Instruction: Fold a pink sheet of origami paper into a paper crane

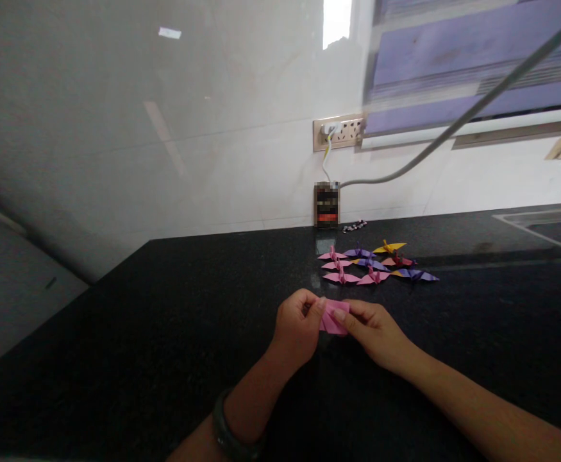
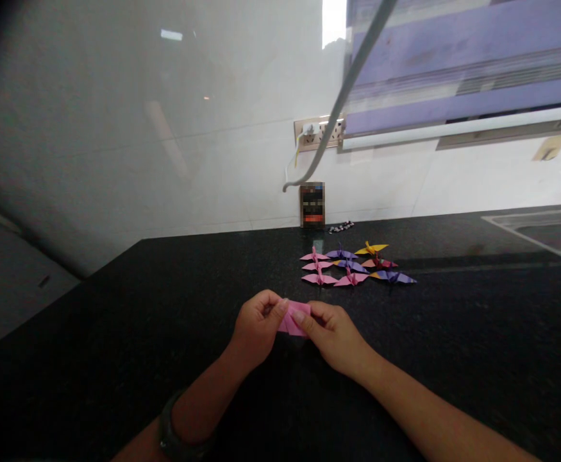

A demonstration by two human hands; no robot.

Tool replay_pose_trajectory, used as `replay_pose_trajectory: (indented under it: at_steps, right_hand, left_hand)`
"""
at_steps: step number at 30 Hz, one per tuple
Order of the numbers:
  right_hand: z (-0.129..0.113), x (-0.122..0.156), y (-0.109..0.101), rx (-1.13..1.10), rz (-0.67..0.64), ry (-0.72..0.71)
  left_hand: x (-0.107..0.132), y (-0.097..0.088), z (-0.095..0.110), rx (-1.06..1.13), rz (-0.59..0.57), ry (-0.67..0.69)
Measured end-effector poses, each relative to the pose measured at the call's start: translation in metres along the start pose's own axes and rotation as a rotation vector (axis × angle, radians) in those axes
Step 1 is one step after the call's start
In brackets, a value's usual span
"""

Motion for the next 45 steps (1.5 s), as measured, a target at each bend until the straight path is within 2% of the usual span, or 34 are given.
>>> replay_pose_trajectory:
  at_steps: [8,15,18,21,24,28,32,35,38,42,45]
  right_hand:
    - [0.008,-0.001,0.0,-0.028,-0.012,0.065]
    - [0.005,0.0,0.002,-0.053,-0.016,-0.005]
    - [0.004,0.0,-0.003,-0.015,0.06,-0.031]
    - [-0.006,0.003,-0.014,0.109,0.215,-0.155]
    - [-0.024,0.011,-0.018,0.318,0.286,-0.403]
    - [-0.033,0.017,-0.013,0.605,0.222,-0.633]
    - [-0.03,0.016,-0.011,0.761,0.181,-0.678]
    - [-0.032,0.016,-0.006,0.76,0.124,-0.694]
    - [-0.031,0.015,-0.007,0.605,0.15,-0.614]
    - [-0.008,0.005,-0.026,0.224,0.369,-0.225]
    - [0.004,-0.001,-0.024,0.025,0.316,-0.047]
  left_hand:
    - [-0.001,0.003,-0.005,0.051,-0.001,-0.008]
    - [-0.001,0.006,-0.007,0.202,-0.04,-0.067]
    - [-0.002,0.007,-0.008,0.281,-0.049,-0.101]
    - [-0.003,0.009,-0.012,0.393,-0.052,-0.166]
    - [-0.002,0.012,-0.018,0.476,-0.041,-0.27]
    - [0.0,0.021,-0.017,0.575,-0.174,-0.31]
    - [0.002,0.022,-0.012,0.659,-0.217,-0.302]
    - [0.001,0.022,-0.012,0.654,-0.231,-0.284]
    - [0.0,0.021,-0.015,0.647,-0.21,-0.281]
    - [0.0,0.02,-0.017,0.617,-0.191,-0.278]
    - [0.0,0.02,-0.016,0.585,-0.192,-0.274]
Point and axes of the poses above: each hand's wrist, its own x-axis away from the middle knuckle, its own y-axis out of the palm, z = x × y, the point moved 6 cm from there along -x, towards the middle knuckle, and after that the axes turned 5 degrees about -x, right-handed, at the moved point
